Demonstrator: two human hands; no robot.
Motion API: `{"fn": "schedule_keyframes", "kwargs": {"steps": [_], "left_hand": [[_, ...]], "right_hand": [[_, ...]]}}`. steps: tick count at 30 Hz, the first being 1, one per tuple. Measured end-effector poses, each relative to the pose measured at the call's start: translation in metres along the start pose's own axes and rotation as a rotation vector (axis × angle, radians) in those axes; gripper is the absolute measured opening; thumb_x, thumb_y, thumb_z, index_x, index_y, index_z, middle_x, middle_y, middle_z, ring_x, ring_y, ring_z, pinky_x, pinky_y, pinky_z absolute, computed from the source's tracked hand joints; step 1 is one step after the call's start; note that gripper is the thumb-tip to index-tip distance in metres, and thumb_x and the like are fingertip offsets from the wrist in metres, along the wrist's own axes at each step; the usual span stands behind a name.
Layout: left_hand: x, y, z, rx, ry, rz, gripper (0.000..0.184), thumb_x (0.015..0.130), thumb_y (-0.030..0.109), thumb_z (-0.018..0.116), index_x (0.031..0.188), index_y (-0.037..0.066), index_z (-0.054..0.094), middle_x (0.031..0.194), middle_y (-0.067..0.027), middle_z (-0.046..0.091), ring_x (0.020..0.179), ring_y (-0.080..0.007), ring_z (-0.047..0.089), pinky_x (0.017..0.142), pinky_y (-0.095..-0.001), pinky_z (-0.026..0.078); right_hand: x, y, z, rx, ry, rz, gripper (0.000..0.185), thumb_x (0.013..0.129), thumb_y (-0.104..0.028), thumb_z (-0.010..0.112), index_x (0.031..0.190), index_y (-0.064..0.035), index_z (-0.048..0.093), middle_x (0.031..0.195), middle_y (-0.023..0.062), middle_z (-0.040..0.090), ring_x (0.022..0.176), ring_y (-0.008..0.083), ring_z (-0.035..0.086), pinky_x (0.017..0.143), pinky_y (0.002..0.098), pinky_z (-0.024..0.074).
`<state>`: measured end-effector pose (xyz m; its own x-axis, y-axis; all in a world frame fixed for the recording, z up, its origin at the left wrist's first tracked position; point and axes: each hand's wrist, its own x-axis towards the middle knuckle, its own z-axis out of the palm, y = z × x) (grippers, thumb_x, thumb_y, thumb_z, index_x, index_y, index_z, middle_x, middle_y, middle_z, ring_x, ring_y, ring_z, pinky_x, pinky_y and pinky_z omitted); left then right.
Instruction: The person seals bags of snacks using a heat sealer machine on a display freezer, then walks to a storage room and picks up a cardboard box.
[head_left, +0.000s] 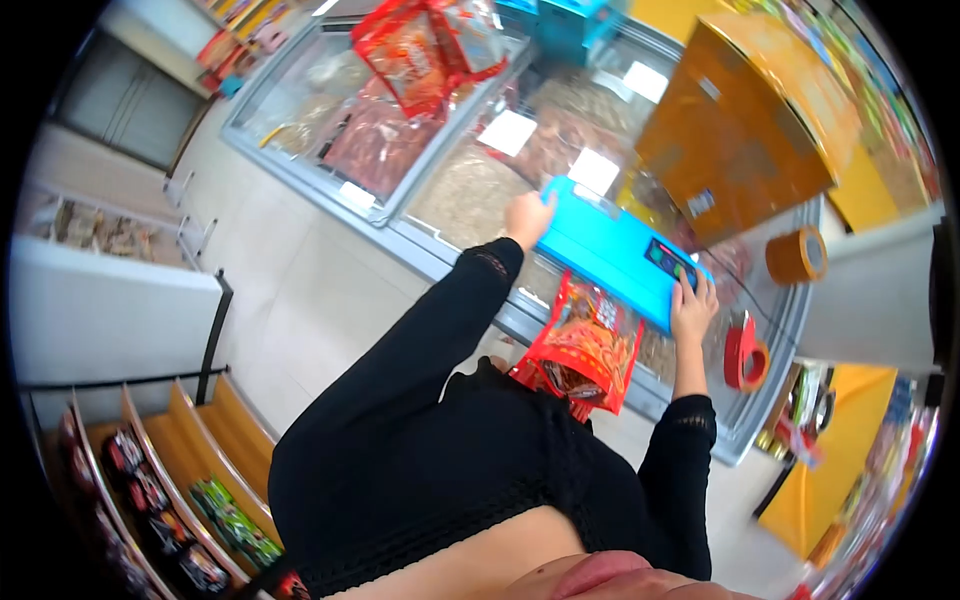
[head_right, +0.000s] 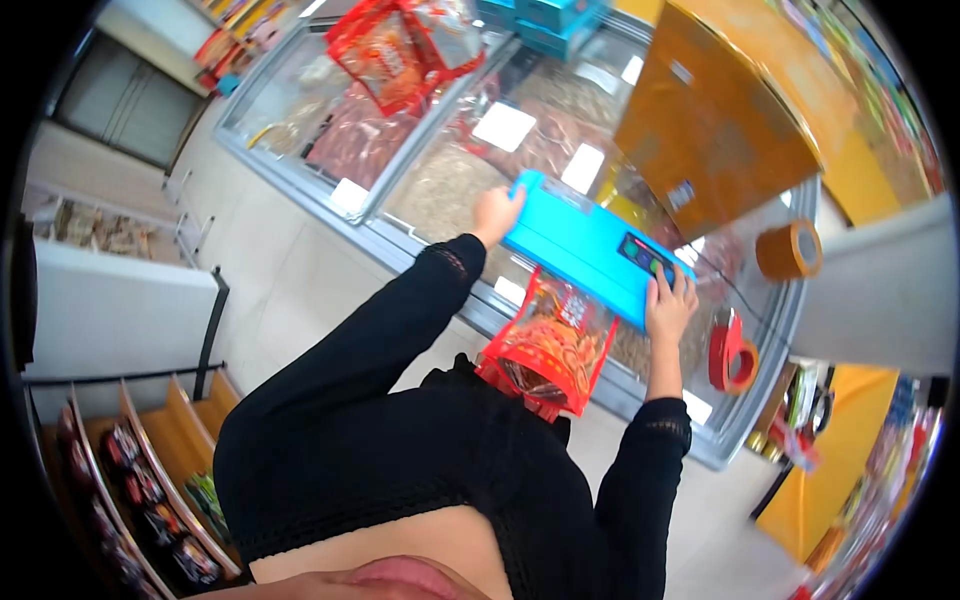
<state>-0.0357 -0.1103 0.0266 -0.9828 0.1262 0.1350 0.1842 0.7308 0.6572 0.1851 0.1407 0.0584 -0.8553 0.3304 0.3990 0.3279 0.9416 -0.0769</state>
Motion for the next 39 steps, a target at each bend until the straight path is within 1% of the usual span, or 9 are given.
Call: {"fn": "schedule_keyframes", "kwargs": {"steps": [5, 8, 13, 16, 18, 20, 22, 25, 39], "left_hand": [[-0.004, 0.008, -0.011, 0.037, -0.012, -0.009, 0.046, 0.077, 0.04, 0.042, 0.063, 0.0, 0.059, 0.063, -0.022, 0.056, 0.062, -0.0362, 0.056, 0.059, -0.0445, 0.044], [-0.007, 0.015, -0.016, 0.042, -0.031, 0.0, 0.046, 0.078, 0.039, 0.041, 0.063, 0.0, 0.059, 0.064, -0.0221, 0.057, 0.062, -0.0365, 0.056, 0.059, -0.0447, 0.044], [-0.011, 0.013, -0.015, 0.079, -0.044, 0.041, 0.045, 0.08, 0.038, 0.039, 0.064, 0.0, 0.058, 0.065, -0.0219, 0.057, 0.063, -0.0371, 0.056, 0.06, -0.0452, 0.044], [-0.007, 0.015, -0.006, 0.042, -0.057, 0.016, 0.045, 0.083, 0.037, 0.036, 0.07, -0.001, 0.056, 0.068, -0.022, 0.057, 0.065, -0.0381, 0.056, 0.061, -0.0459, 0.043], [-0.007, 0.01, 0.002, 0.027, -0.129, -0.096, 0.04, 0.084, 0.035, 0.035, 0.089, 0.0, 0.054, 0.075, -0.0218, 0.059, 0.072, -0.0379, 0.057, 0.066, -0.0459, 0.044], [-0.008, 0.008, 0.004, -0.03, -0.14, -0.124, 0.043, 0.085, 0.036, 0.033, 0.089, -0.001, 0.054, 0.081, -0.0236, 0.058, 0.078, -0.0386, 0.056, 0.07, -0.046, 0.043], [-0.011, 0.008, 0.003, -0.072, -0.09, -0.171, 0.047, 0.086, 0.038, 0.03, 0.083, -0.003, 0.052, 0.082, -0.0256, 0.057, 0.079, -0.0404, 0.054, 0.07, -0.0471, 0.041], [-0.01, 0.008, 0.001, -0.065, -0.147, -0.222, 0.051, 0.084, 0.042, 0.031, 0.086, -0.003, 0.054, 0.085, -0.0262, 0.056, 0.082, -0.0407, 0.053, 0.073, -0.0461, 0.04], [-0.018, 0.006, -0.011, -0.104, -0.13, -0.222, 0.047, 0.08, 0.042, 0.04, 0.082, -0.001, 0.058, 0.078, -0.0212, 0.059, 0.078, -0.0349, 0.057, 0.069, -0.0403, 0.043]], "right_hand": [[0.01, -0.015, -0.012, -0.097, -0.114, -0.041, 0.036, 0.079, -0.035, 0.05, 0.1, -0.0074, 0.058, 0.118, 0.0095, 0.045, 0.116, 0.0263, 0.034, 0.092, 0.043, 0.0253], [0.014, -0.015, -0.001, -0.203, -0.151, -0.153, 0.036, 0.079, -0.035, 0.05, 0.101, -0.0071, 0.058, 0.12, 0.0097, 0.043, 0.116, 0.0267, 0.034, 0.092, 0.0436, 0.025], [-0.005, -0.011, -0.014, -0.144, -0.192, -0.015, 0.044, 0.081, -0.038, 0.045, 0.113, -0.0084, 0.049, 0.127, 0.011, 0.037, 0.116, 0.0282, 0.033, 0.093, 0.0434, 0.025], [-0.018, 0.011, -0.011, 0.026, -0.176, 0.284, 0.049, 0.082, -0.041, 0.041, 0.121, -0.0105, 0.042, 0.129, 0.012, 0.034, 0.116, 0.0295, 0.033, 0.093, 0.0436, 0.0256], [-0.029, 0.031, 0.004, 0.197, -0.067, 0.582, 0.054, 0.083, -0.042, 0.039, 0.124, -0.0074, 0.037, 0.128, 0.0165, 0.034, 0.114, 0.0316, 0.036, 0.093, 0.0425, 0.0265], [-0.029, 0.042, 0.023, 0.332, -0.025, 0.706, 0.056, 0.083, -0.044, 0.037, 0.12, -0.0018, 0.04, 0.122, 0.0218, 0.039, 0.11, 0.035, 0.04, 0.092, 0.0405, 0.0292], [-0.026, 0.042, 0.029, 0.953, -0.148, 1.029, 0.061, 0.083, -0.048, 0.034, 0.113, 0.0029, 0.046, 0.113, 0.0243, 0.047, 0.107, 0.0367, 0.043, 0.09, 0.0387, 0.0314], [-0.024, 0.022, 0.028, 0.514, -0.092, 1.089, 0.066, 0.079, -0.054, 0.034, 0.104, 0.0036, 0.053, 0.103, 0.0246, 0.053, 0.101, 0.0367, 0.048, 0.086, 0.0388, 0.0348], [-0.027, 0.016, 0.025, 0.512, -0.038, 1.047, 0.058, 0.082, -0.049, 0.037, 0.099, 0.003, 0.055, 0.093, 0.0226, 0.057, 0.09, 0.0366, 0.053, 0.08, 0.0407, 0.0379]]}}
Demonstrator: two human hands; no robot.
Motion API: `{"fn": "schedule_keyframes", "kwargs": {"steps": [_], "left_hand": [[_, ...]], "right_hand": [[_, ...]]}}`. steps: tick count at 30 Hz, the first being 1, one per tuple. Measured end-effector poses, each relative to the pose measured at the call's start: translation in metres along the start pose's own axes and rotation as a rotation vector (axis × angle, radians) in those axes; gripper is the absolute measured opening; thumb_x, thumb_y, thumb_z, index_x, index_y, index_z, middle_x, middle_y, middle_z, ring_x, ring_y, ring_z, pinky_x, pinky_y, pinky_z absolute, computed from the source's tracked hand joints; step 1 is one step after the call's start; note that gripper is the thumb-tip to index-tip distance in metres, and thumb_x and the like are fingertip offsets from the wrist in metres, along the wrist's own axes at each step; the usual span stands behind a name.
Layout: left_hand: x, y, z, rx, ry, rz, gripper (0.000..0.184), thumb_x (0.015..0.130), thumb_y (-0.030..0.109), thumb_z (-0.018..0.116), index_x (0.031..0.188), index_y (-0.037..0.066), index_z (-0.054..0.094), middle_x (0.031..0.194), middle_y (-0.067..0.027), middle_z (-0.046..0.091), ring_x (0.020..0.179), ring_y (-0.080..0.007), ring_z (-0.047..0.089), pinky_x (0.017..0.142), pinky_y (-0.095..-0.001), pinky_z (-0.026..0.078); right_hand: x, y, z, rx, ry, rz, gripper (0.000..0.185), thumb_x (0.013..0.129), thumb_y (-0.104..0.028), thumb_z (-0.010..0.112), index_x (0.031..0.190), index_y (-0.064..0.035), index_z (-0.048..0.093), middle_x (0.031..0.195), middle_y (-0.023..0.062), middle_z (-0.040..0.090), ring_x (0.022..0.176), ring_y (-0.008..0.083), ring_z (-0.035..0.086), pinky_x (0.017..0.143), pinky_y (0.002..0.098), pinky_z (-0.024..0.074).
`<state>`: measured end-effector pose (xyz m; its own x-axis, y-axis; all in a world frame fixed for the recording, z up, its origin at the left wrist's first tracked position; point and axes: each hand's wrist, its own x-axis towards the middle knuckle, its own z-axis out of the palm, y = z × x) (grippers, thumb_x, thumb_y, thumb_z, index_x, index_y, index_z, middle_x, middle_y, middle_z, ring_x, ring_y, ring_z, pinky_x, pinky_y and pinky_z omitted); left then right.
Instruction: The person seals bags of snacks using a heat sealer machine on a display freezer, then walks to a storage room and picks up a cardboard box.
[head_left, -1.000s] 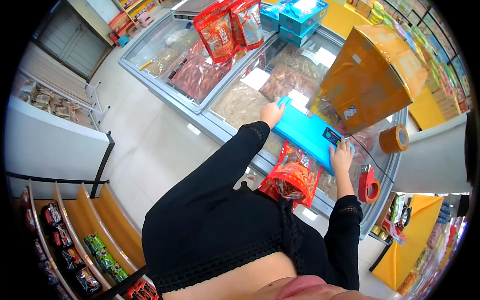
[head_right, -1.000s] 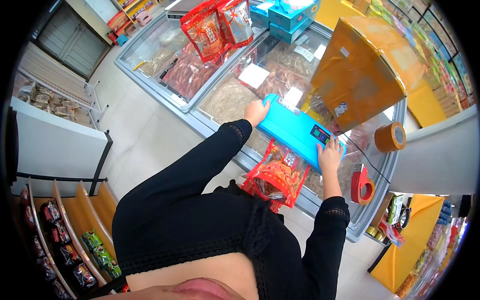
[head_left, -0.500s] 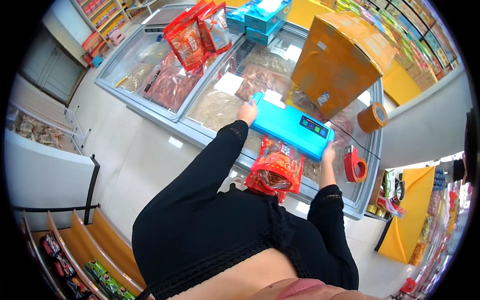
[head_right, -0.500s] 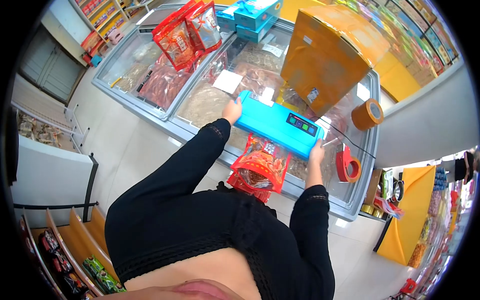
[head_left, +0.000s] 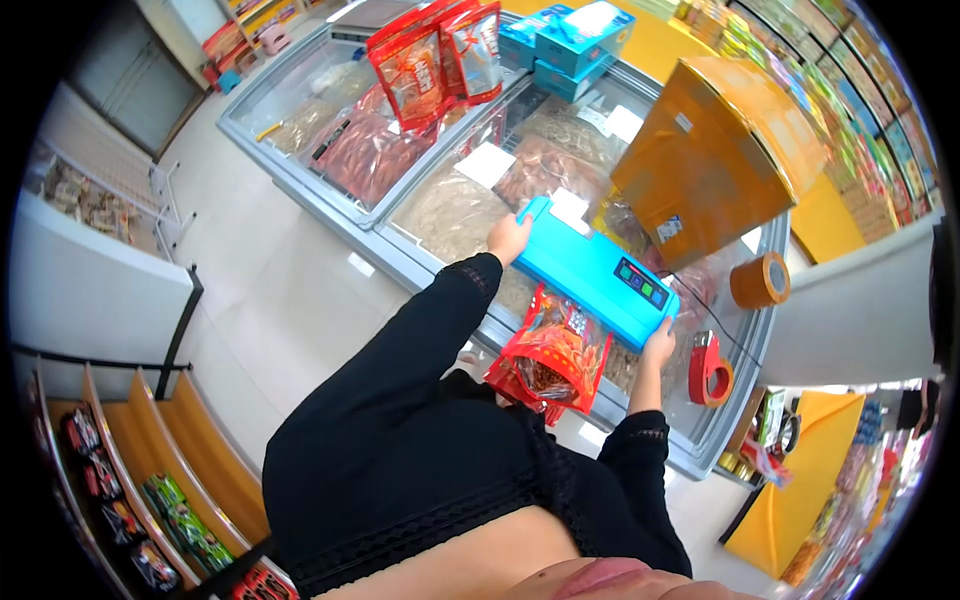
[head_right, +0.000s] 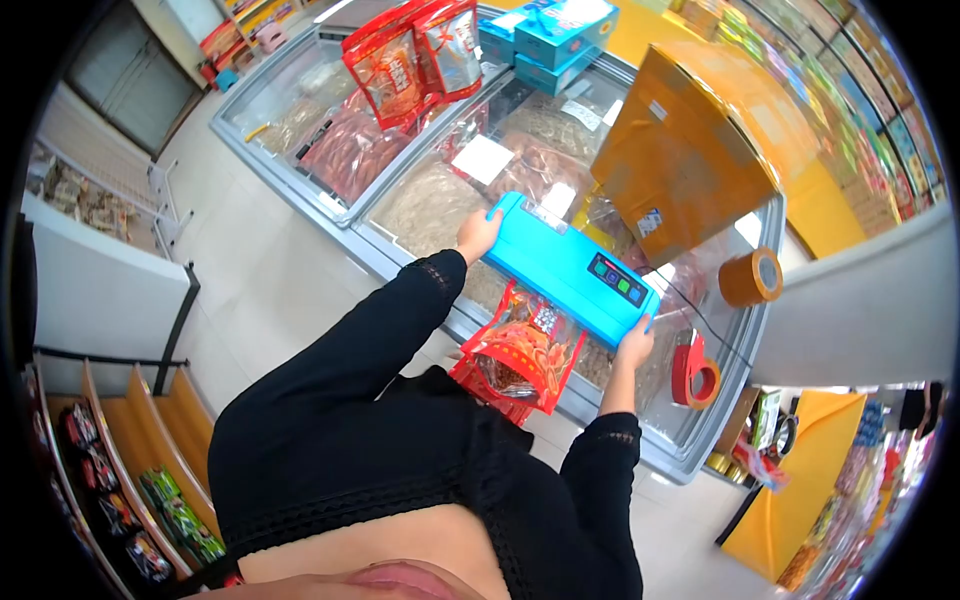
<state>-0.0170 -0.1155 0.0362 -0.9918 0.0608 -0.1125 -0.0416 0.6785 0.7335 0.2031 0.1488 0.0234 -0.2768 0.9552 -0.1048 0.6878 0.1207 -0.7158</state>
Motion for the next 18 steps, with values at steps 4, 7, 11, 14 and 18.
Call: {"fn": "schedule_keyframes", "kwargs": {"steps": [4, 7, 11, 14, 18], "left_hand": [[0.035, -0.077, 0.009, -0.638, 0.011, 0.159, 0.04, 0.078, 0.031, 0.054, 0.099, -0.003, 0.053, 0.093, -0.0167, 0.058, 0.087, -0.0232, 0.055, 0.077, -0.0313, 0.041], [0.077, -0.113, -0.06, -0.587, 0.266, 0.266, 0.043, 0.075, 0.021, 0.058, 0.108, -0.003, 0.046, 0.104, -0.0165, 0.053, 0.093, -0.0234, 0.052, 0.08, -0.0324, 0.04], [0.135, -0.127, -0.183, -0.48, 0.525, 0.33, 0.039, 0.074, 0.015, 0.059, 0.106, -0.001, 0.047, 0.099, -0.014, 0.053, 0.091, -0.0208, 0.051, 0.076, -0.031, 0.041], [0.178, -0.152, -0.215, -0.518, 0.396, 0.354, 0.028, 0.074, 0.012, 0.06, 0.098, 0.0, 0.053, 0.091, -0.0111, 0.055, 0.08, -0.0156, 0.053, 0.063, -0.0257, 0.044], [0.174, -0.185, -0.235, -0.533, 0.165, 0.477, 0.027, 0.077, 0.012, 0.057, 0.1, -0.001, 0.052, 0.091, -0.0088, 0.055, 0.08, -0.0123, 0.052, 0.063, -0.0244, 0.043]], "right_hand": [[0.014, 0.019, 0.006, 0.088, -0.102, -0.096, 0.056, 0.082, -0.046, 0.04, 0.103, 0.0044, 0.052, 0.098, 0.023, 0.055, 0.093, 0.0344, 0.052, 0.081, 0.0394, 0.0377], [0.015, 0.017, -0.023, -0.285, -0.224, -0.538, 0.048, 0.081, -0.034, 0.05, 0.106, 0.0064, 0.048, 0.102, 0.0219, 0.054, 0.095, 0.0303, 0.052, 0.079, 0.0367, 0.0393], [-0.062, -0.102, -0.074, -0.094, -0.323, -0.549, 0.03, 0.082, -0.016, 0.05, 0.104, 0.0051, 0.05, 0.097, 0.0136, 0.056, 0.087, 0.0172, 0.053, 0.076, 0.0264, 0.0405], [-0.123, -0.192, -0.046, 0.108, -0.429, -0.541, 0.023, 0.082, -0.012, 0.049, 0.098, 0.0049, 0.054, 0.093, 0.0101, 0.057, 0.083, 0.0137, 0.053, 0.075, 0.0247, 0.0405], [-0.182, -0.319, 0.077, -0.055, -0.563, -0.823, 0.021, 0.078, -0.009, 0.052, 0.097, 0.0017, 0.055, 0.094, 0.0114, 0.057, 0.085, 0.0175, 0.054, 0.076, 0.0271, 0.0414]]}}
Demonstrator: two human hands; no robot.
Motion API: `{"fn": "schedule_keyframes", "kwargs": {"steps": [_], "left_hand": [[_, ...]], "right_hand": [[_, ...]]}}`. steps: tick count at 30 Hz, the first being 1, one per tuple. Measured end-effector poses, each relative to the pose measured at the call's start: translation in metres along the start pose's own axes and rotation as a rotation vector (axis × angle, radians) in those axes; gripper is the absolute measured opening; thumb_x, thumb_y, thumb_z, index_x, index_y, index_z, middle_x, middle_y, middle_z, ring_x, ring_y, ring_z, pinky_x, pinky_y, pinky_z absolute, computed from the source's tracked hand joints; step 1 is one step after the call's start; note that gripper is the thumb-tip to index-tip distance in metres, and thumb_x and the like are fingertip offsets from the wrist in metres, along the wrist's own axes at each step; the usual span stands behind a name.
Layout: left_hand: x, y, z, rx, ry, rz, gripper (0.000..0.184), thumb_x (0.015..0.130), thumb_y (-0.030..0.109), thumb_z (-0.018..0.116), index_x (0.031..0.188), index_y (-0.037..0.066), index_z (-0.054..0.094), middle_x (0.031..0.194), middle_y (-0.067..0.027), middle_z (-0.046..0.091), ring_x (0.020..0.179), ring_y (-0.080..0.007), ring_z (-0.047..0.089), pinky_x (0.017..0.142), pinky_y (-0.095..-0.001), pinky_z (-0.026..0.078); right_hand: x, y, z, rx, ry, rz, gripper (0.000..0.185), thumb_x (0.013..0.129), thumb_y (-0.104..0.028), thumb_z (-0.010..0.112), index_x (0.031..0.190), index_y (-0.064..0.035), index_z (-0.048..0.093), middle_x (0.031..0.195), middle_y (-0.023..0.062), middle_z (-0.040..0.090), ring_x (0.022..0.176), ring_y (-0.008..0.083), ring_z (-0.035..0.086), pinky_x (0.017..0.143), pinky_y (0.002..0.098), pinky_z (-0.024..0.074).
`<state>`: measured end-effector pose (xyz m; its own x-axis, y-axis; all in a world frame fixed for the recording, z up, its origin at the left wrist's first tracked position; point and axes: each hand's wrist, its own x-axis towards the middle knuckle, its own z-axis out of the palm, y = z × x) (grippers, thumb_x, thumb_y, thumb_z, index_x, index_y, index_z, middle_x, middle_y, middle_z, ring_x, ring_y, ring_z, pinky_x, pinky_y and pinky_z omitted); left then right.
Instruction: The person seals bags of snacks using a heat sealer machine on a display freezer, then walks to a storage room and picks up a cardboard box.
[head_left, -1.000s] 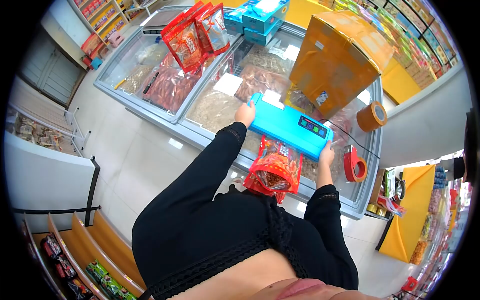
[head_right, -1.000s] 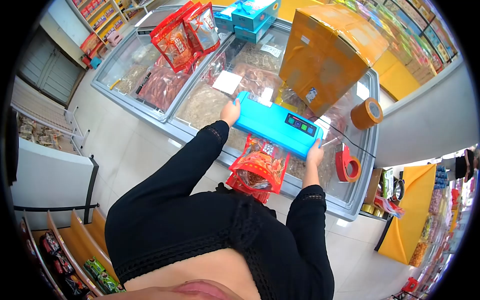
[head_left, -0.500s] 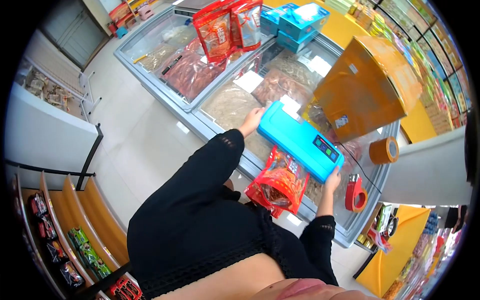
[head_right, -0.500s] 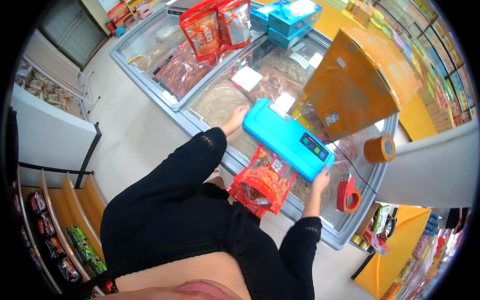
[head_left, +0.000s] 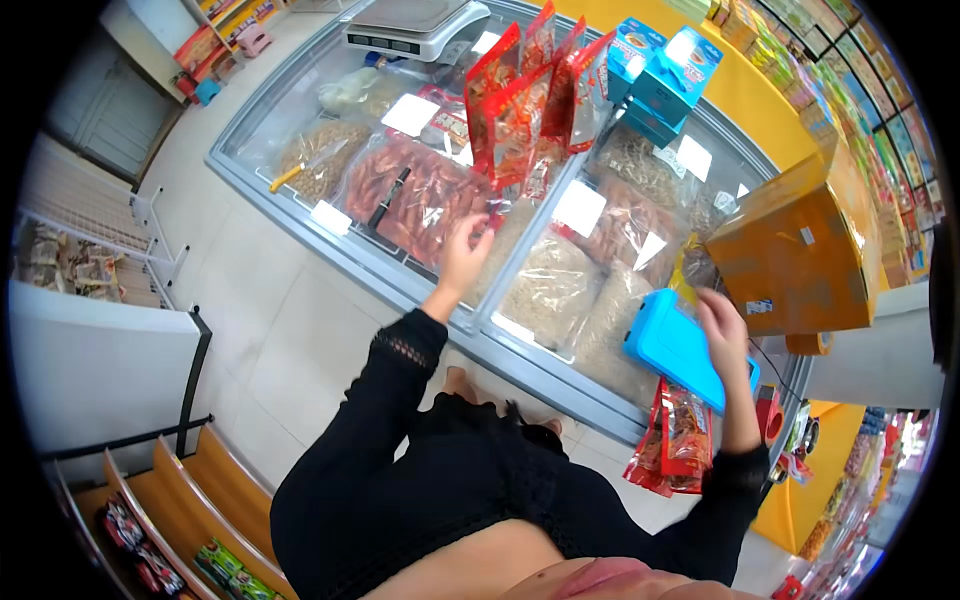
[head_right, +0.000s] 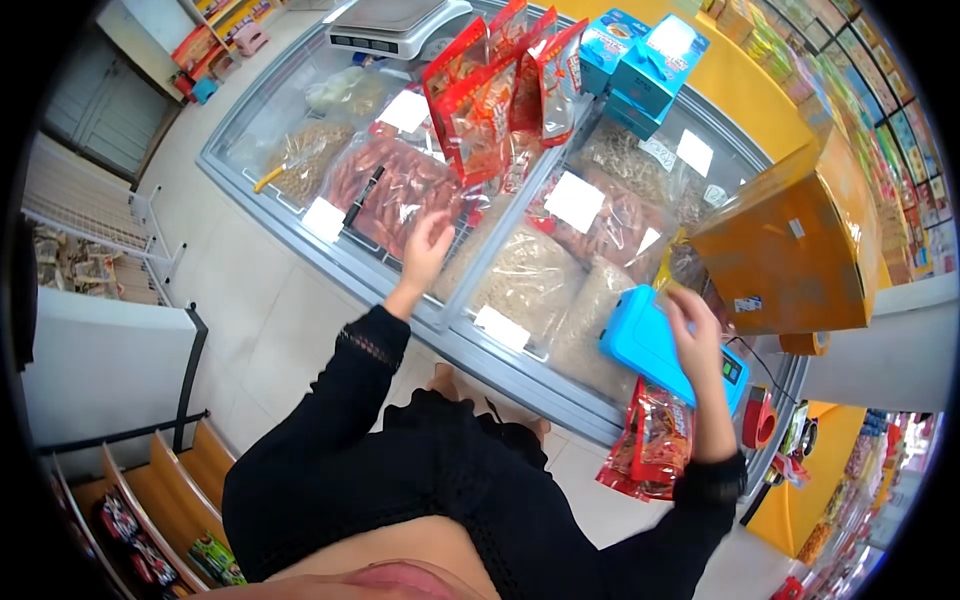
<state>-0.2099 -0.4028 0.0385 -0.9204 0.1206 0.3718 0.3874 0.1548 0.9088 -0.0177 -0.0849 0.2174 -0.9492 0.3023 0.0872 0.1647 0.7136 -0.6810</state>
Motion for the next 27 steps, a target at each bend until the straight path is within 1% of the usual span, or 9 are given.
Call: {"fn": "schedule_keyframes", "kwargs": {"steps": [2, 7, 10, 13, 15, 17, 21, 23, 27], "left_hand": [[-0.004, -0.016, -0.012, -0.334, 0.022, -0.28, 0.025, 0.08, 0.011, 0.054, 0.102, -0.001, 0.051, 0.094, -0.0062, 0.055, 0.08, -0.0102, 0.052, 0.065, -0.0223, 0.043], [0.041, -0.023, -0.055, -0.291, -0.014, -0.307, 0.026, 0.082, 0.011, 0.052, 0.104, -0.002, 0.05, 0.098, -0.0056, 0.054, 0.083, -0.0099, 0.052, 0.07, -0.0201, 0.042], [0.081, -0.018, -0.06, -0.339, 0.013, -0.34, 0.032, 0.082, 0.01, 0.051, 0.111, -0.003, 0.046, 0.108, -0.0095, 0.051, 0.096, -0.0137, 0.05, 0.083, -0.0242, 0.039], [0.115, -0.03, -0.049, -0.154, 0.022, -0.202, 0.04, 0.081, 0.013, 0.053, 0.116, -0.003, 0.041, 0.112, -0.0123, 0.049, 0.101, -0.0164, 0.048, 0.086, -0.0263, 0.037], [0.135, -0.036, -0.036, -0.064, 0.018, -0.133, 0.045, 0.08, 0.015, 0.054, 0.118, -0.003, 0.039, 0.114, -0.0137, 0.048, 0.103, -0.0178, 0.047, 0.087, -0.0273, 0.036], [0.154, -0.04, -0.021, -0.274, -0.022, -0.217, 0.054, 0.078, 0.021, 0.057, 0.121, -0.002, 0.036, 0.119, -0.0175, 0.043, 0.108, -0.0217, 0.044, 0.089, -0.0286, 0.033], [0.183, -0.053, 0.004, -0.322, -0.113, -0.134, 0.057, 0.077, 0.022, 0.059, 0.123, 0.0, 0.035, 0.122, -0.0185, 0.04, 0.11, -0.0211, 0.041, 0.092, -0.0274, 0.03], [0.194, -0.053, 0.012, -0.305, -0.134, -0.182, 0.054, 0.078, 0.023, 0.058, 0.121, 0.0, 0.037, 0.115, -0.0165, 0.047, 0.105, -0.0202, 0.046, 0.089, -0.0271, 0.034], [0.198, -0.067, 0.013, -0.199, -0.041, -0.192, 0.038, 0.082, 0.024, 0.052, 0.11, -0.001, 0.046, 0.095, -0.0126, 0.059, 0.089, -0.0188, 0.055, 0.077, -0.0293, 0.041]], "right_hand": [[0.056, -0.024, 0.063, -0.077, -0.057, -0.09, 0.029, 0.076, -0.012, 0.055, 0.104, -0.0026, 0.053, 0.098, 0.0125, 0.055, 0.089, 0.0226, 0.054, 0.076, 0.0295, 0.0423], [0.141, -0.047, 0.18, -0.104, 0.147, -0.31, 0.032, 0.077, -0.014, 0.053, 0.108, -0.0054, 0.051, 0.097, 0.0109, 0.054, 0.085, 0.0198, 0.055, 0.071, 0.0294, 0.0434], [0.141, -0.061, 0.223, 0.247, 0.164, -0.02, 0.033, 0.078, -0.014, 0.052, 0.109, -0.0045, 0.05, 0.094, 0.0106, 0.053, 0.079, 0.0167, 0.054, 0.067, 0.0267, 0.0432], [0.124, -0.021, 0.275, 0.519, 0.318, 0.002, 0.033, 0.079, -0.013, 0.052, 0.109, -0.0012, 0.049, 0.097, 0.0096, 0.053, 0.073, 0.0131, 0.051, 0.063, 0.0248, 0.0427], [0.099, -0.025, 0.275, 0.627, 0.23, 0.264, 0.035, 0.08, -0.01, 0.052, 0.113, -0.0016, 0.046, 0.102, 0.0066, 0.052, 0.084, 0.0114, 0.05, 0.074, 0.0227, 0.0404], [0.083, -0.006, 0.277, 0.579, 0.234, 0.298, 0.035, 0.08, -0.01, 0.052, 0.114, -0.0018, 0.045, 0.104, 0.0065, 0.052, 0.083, 0.0112, 0.05, 0.072, 0.0219, 0.0399], [0.091, 0.015, 0.253, 0.491, 0.293, 0.28, 0.038, 0.079, -0.012, 0.051, 0.114, -0.0004, 0.045, 0.103, 0.0107, 0.051, 0.079, 0.0141, 0.052, 0.07, 0.0256, 0.0423], [0.126, 0.001, 0.232, 0.269, 0.282, 0.238, 0.046, 0.077, -0.016, 0.053, 0.117, 0.0006, 0.04, 0.108, 0.0149, 0.048, 0.091, 0.0225, 0.051, 0.08, 0.0312, 0.0402], [0.222, -0.024, 0.226, 0.061, 0.351, 0.003, 0.071, 0.072, -0.026, 0.06, 0.126, 0.0017, 0.023, 0.124, 0.0237, 0.03, 0.117, 0.0352, 0.029, 0.097, 0.0372, 0.0249]]}}
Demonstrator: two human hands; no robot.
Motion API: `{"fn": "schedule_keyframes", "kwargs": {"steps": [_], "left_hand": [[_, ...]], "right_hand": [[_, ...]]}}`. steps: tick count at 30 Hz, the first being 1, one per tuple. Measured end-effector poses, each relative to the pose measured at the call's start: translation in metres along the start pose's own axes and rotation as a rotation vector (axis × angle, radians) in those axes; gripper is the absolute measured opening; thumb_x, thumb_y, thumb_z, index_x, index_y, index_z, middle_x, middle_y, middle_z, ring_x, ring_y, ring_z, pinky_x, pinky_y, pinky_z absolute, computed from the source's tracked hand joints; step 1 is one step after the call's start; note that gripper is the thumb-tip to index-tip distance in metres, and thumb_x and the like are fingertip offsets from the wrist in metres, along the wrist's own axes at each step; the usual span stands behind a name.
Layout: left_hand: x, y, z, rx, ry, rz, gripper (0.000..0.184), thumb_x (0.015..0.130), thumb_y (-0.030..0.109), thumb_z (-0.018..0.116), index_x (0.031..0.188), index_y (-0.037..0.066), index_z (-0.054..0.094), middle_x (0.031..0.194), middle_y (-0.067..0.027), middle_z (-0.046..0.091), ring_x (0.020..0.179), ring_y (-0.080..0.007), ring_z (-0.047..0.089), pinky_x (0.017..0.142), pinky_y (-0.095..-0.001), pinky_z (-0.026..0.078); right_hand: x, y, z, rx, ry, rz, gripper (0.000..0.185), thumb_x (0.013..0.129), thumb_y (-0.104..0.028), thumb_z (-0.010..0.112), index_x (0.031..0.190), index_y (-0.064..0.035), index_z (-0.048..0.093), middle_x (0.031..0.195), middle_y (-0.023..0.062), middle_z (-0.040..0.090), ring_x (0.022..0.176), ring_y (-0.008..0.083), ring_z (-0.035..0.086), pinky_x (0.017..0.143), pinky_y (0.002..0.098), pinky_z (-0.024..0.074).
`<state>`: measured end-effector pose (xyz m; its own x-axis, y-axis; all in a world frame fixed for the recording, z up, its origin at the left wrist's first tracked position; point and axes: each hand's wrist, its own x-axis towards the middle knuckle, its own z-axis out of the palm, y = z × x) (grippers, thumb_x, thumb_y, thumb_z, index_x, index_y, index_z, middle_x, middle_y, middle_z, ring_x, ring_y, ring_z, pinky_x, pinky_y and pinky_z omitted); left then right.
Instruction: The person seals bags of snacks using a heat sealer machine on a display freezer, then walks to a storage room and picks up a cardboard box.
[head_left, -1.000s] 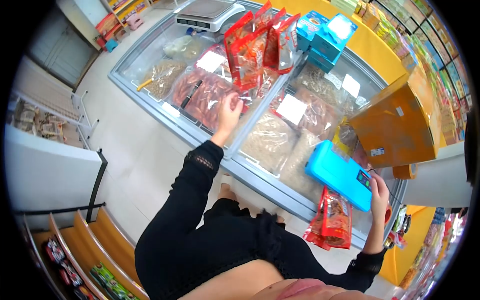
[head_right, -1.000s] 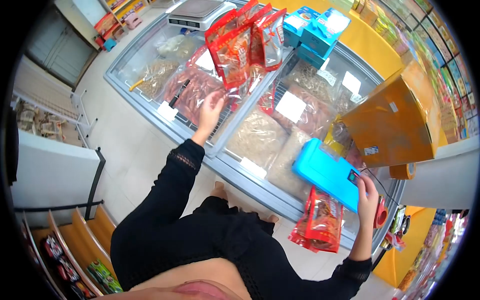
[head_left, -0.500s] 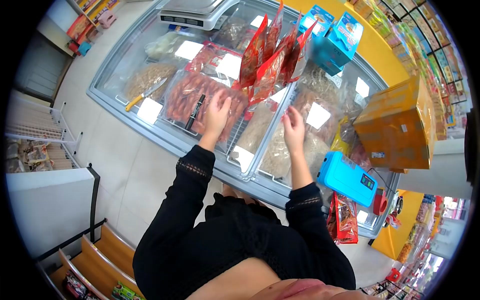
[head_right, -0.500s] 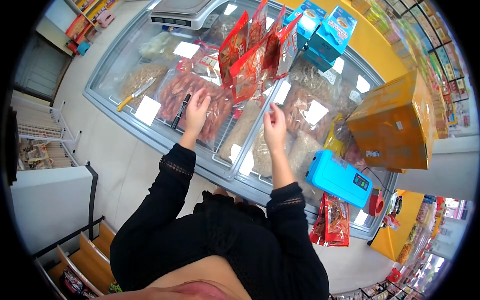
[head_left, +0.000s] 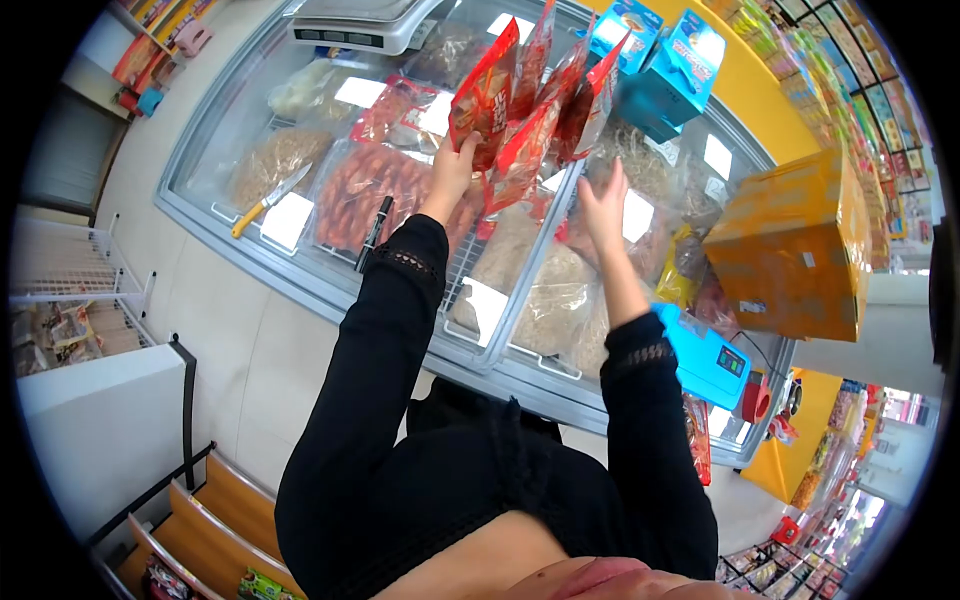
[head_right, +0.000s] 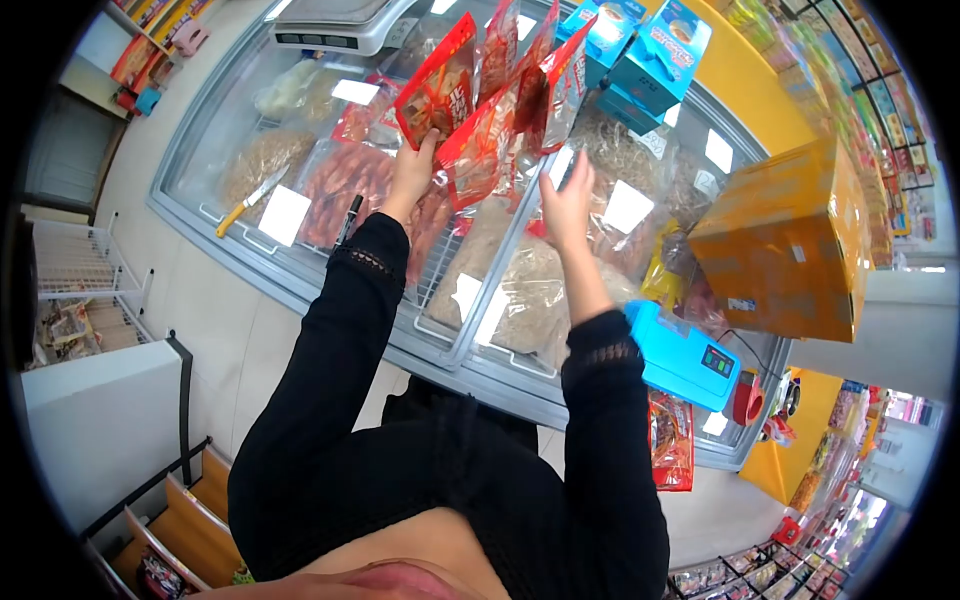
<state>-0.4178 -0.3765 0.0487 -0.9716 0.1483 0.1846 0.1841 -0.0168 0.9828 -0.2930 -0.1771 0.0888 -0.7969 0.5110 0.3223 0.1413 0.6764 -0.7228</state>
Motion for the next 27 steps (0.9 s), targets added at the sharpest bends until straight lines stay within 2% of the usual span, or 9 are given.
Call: {"fn": "schedule_keyframes", "kwargs": {"steps": [2, 6, 9, 11, 12, 16, 19, 24, 27], "left_hand": [[-0.002, -0.006, -0.014, 0.018, 0.036, -0.076, 0.036, 0.083, 0.026, 0.051, 0.106, -0.001, 0.048, 0.094, -0.0138, 0.059, 0.087, -0.0195, 0.055, 0.076, -0.0293, 0.041], [-0.031, 0.007, -0.043, -0.042, 0.257, -0.025, 0.04, 0.084, 0.035, 0.049, 0.096, -0.003, 0.054, 0.089, -0.0091, 0.059, 0.082, -0.0157, 0.053, 0.074, -0.028, 0.04], [-0.054, 0.017, -0.063, -0.016, 0.3, -0.052, 0.031, 0.085, 0.026, 0.048, 0.095, -0.003, 0.053, 0.089, -0.0097, 0.059, 0.083, -0.0177, 0.054, 0.075, -0.0284, 0.04], [-0.073, 0.022, -0.068, -0.092, 0.382, -0.055, 0.032, 0.086, 0.028, 0.047, 0.094, -0.003, 0.053, 0.086, -0.007, 0.058, 0.08, -0.0145, 0.052, 0.074, -0.0275, 0.04], [-0.082, 0.02, -0.072, -0.094, 0.379, -0.062, 0.032, 0.086, 0.028, 0.047, 0.094, -0.003, 0.053, 0.086, -0.007, 0.058, 0.08, -0.0145, 0.052, 0.074, -0.0275, 0.04], [-0.112, 0.039, -0.083, -0.113, 0.389, -0.253, 0.033, 0.087, 0.027, 0.046, 0.096, -0.004, 0.052, 0.091, -0.0078, 0.057, 0.082, -0.014, 0.051, 0.074, -0.027, 0.04], [-0.126, 0.046, -0.084, -0.181, 0.415, -0.05, 0.031, 0.087, 0.025, 0.047, 0.098, -0.004, 0.051, 0.095, -0.0068, 0.055, 0.084, -0.0141, 0.05, 0.075, -0.027, 0.039], [-0.125, 0.045, -0.087, -0.157, 0.344, -0.052, 0.032, 0.086, 0.025, 0.048, 0.098, -0.005, 0.051, 0.093, -0.006, 0.056, 0.083, -0.0133, 0.051, 0.074, -0.0267, 0.04], [-0.112, 0.04, -0.091, -0.023, 0.231, -0.342, 0.036, 0.084, 0.027, 0.05, 0.095, -0.007, 0.053, 0.087, -0.0079, 0.058, 0.075, -0.0129, 0.053, 0.068, -0.0268, 0.041]], "right_hand": [[0.039, -0.004, 0.025, -0.076, 0.071, -0.071, 0.084, 0.068, -0.031, 0.064, 0.128, 0.0013, 0.015, 0.126, 0.0244, 0.024, 0.117, 0.0375, 0.026, 0.096, 0.0389, 0.0246], [0.081, -0.006, 0.067, 0.01, 0.21, 0.094, 0.102, 0.06, -0.041, 0.069, 0.13, -0.0028, 0.007, 0.128, 0.0223, 0.018, 0.117, 0.0387, 0.022, 0.096, 0.0446, 0.0209], [0.091, -0.005, 0.077, -0.047, 0.249, 0.217, 0.09, 0.064, -0.037, 0.067, 0.129, -0.0027, 0.015, 0.126, 0.0224, 0.026, 0.115, 0.0371, 0.028, 0.095, 0.0415, 0.0249], [0.109, 0.04, 0.089, 0.352, 0.356, 0.066, 0.072, 0.07, -0.031, 0.063, 0.125, -0.0005, 0.028, 0.12, 0.0222, 0.038, 0.11, 0.0344, 0.038, 0.091, 0.0371, 0.0302], [0.113, 0.056, 0.089, 0.483, 0.34, 0.002, 0.053, 0.077, -0.02, 0.057, 0.12, 0.0004, 0.036, 0.109, 0.0185, 0.05, 0.099, 0.0274, 0.049, 0.085, 0.0322, 0.0363], [0.083, 0.033, 0.009, 0.723, 0.252, 0.2, 0.024, 0.083, -0.012, 0.05, 0.104, -0.0006, 0.047, 0.091, 0.0041, 0.055, 0.083, 0.0119, 0.051, 0.073, 0.0251, 0.04], [0.062, 0.061, -0.043, 0.831, 0.214, 0.174, 0.023, 0.084, -0.015, 0.05, 0.102, -0.0007, 0.049, 0.092, 0.0028, 0.055, 0.082, 0.0103, 0.05, 0.073, 0.024, 0.0393], [-0.016, 0.042, -0.116, 0.893, 0.218, 0.33, 0.021, 0.084, -0.018, 0.052, 0.098, -0.004, 0.052, 0.087, 0.0003, 0.056, 0.076, 0.0084, 0.052, 0.068, 0.0218, 0.0404], [-0.072, 0.04, -0.136, 0.856, 0.298, 0.438, 0.026, 0.084, -0.02, 0.05, 0.103, -0.0023, 0.049, 0.094, 0.0034, 0.055, 0.083, 0.0117, 0.053, 0.072, 0.0245, 0.0414]]}}
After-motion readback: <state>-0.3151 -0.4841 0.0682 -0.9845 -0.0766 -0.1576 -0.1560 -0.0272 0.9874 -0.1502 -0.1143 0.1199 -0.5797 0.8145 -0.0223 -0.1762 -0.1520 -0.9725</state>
